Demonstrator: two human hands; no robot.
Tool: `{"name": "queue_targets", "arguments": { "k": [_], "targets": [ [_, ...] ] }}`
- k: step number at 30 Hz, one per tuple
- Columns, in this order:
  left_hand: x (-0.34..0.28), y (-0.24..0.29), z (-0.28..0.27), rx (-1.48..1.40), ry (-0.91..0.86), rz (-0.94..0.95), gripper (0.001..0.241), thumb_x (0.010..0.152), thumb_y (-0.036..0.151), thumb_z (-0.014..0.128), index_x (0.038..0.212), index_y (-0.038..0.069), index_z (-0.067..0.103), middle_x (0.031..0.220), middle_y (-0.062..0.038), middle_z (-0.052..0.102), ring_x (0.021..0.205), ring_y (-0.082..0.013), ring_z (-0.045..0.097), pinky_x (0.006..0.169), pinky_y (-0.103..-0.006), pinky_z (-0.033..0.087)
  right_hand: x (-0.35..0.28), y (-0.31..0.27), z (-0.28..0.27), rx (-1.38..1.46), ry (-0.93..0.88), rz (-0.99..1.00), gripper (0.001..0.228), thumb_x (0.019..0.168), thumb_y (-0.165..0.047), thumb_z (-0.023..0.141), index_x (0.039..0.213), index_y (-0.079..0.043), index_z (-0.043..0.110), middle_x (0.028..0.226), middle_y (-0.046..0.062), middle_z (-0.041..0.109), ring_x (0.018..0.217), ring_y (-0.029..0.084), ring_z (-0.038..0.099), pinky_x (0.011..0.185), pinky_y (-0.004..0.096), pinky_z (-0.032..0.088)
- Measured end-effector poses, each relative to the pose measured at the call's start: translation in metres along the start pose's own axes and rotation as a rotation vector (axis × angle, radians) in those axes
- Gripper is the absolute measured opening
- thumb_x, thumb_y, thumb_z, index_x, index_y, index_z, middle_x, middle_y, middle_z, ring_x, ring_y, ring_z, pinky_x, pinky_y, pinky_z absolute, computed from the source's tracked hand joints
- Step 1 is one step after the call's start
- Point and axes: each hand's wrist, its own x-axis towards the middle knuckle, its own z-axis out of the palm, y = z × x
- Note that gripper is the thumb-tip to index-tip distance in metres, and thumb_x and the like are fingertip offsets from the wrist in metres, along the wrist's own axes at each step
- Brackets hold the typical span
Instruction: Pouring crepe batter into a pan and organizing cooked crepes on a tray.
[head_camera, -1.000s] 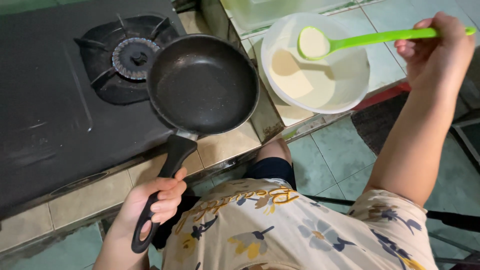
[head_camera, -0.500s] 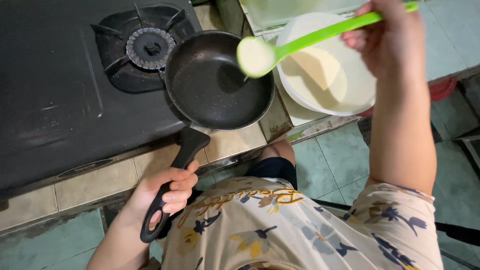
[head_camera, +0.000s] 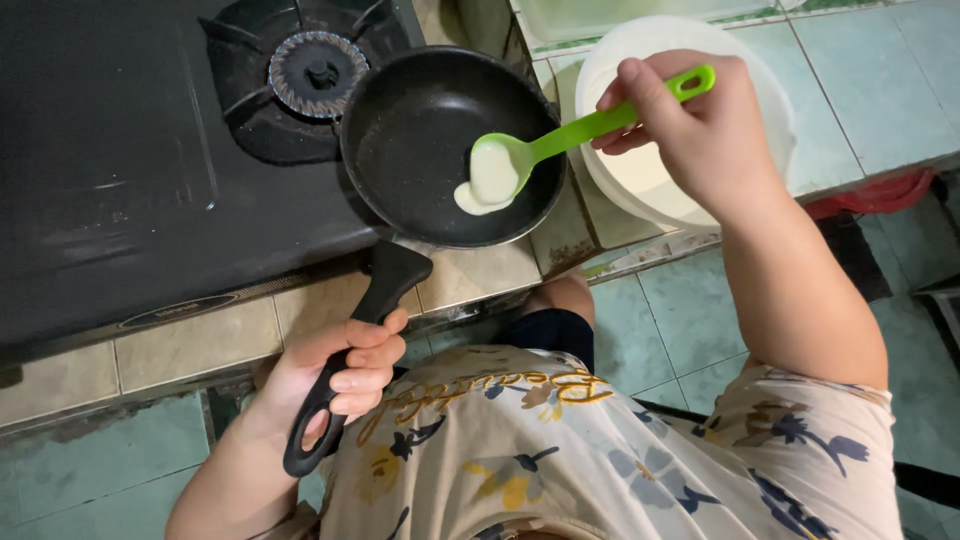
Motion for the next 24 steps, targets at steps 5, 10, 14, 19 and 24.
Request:
{"name": "queue_targets", "arguments": {
  "k": [5, 10, 14, 19, 24],
  "targets": [
    [0.0, -0.001, -0.005, -0.024, -0.001, 0.0, 0.012, 0.097, 0.007, 0.054, 0.109, 0.005, 0.052, 0.069, 0.003, 0.043, 0.049, -0.0053, 0.046, 0.04, -0.0211, 0.04, -0.013, -0.013, 0.006, -0.249, 0.001, -0.101, 0.027, 0.116, -0.016, 0.058, 0.104, 0.006, 0.071, 0.091, 0.01, 0.073, 0.083, 0.015, 0.074, 0.073, 0.027, 0.06],
    [0.002, 0.0, -0.014, -0.064, -0.051, -0.004, 0.009, 0.099, 0.007, 0.053, 0.108, 0.006, 0.051, 0.07, 0.003, 0.043, 0.049, -0.0048, 0.044, 0.04, -0.0208, 0.038, -0.021, -0.018, 0.003, -0.534, -0.016, -0.29, 0.017, 0.115, -0.01, 0.065, 0.108, 0.004, 0.072, 0.094, 0.011, 0.074, 0.081, 0.018, 0.072, 0.073, 0.03, 0.054],
    [0.003, -0.001, -0.02, -0.133, -0.135, -0.01, 0.009, 0.1, 0.007, 0.052, 0.108, 0.006, 0.049, 0.07, 0.003, 0.042, 0.049, -0.0047, 0.044, 0.039, -0.0208, 0.037, -0.024, -0.019, 0.004, -0.665, -0.049, -0.396, 0.008, 0.109, -0.007, 0.07, 0.107, 0.001, 0.074, 0.093, 0.014, 0.071, 0.081, 0.028, 0.068, 0.072, 0.035, 0.051],
    [0.01, -0.002, -0.032, -0.178, -0.251, 0.026, 0.008, 0.102, 0.007, 0.05, 0.109, 0.005, 0.046, 0.072, 0.002, 0.042, 0.05, -0.0051, 0.043, 0.04, -0.0209, 0.038, -0.026, -0.02, 0.008, -0.64, -0.058, -0.459, 0.007, 0.109, -0.006, 0.07, 0.109, -0.001, 0.073, 0.093, 0.014, 0.071, 0.082, 0.028, 0.069, 0.077, 0.036, 0.053],
    [0.02, 0.0, -0.046, -0.231, -0.376, 0.003, 0.009, 0.103, 0.006, 0.049, 0.111, 0.006, 0.044, 0.073, 0.001, 0.043, 0.052, -0.007, 0.044, 0.042, -0.023, 0.042, -0.026, -0.018, 0.01, -0.618, -0.054, -0.52, 0.006, 0.109, -0.002, 0.07, 0.105, 0.001, 0.072, 0.096, 0.014, 0.071, 0.087, 0.028, 0.07, 0.077, 0.033, 0.055]
  ]
}}
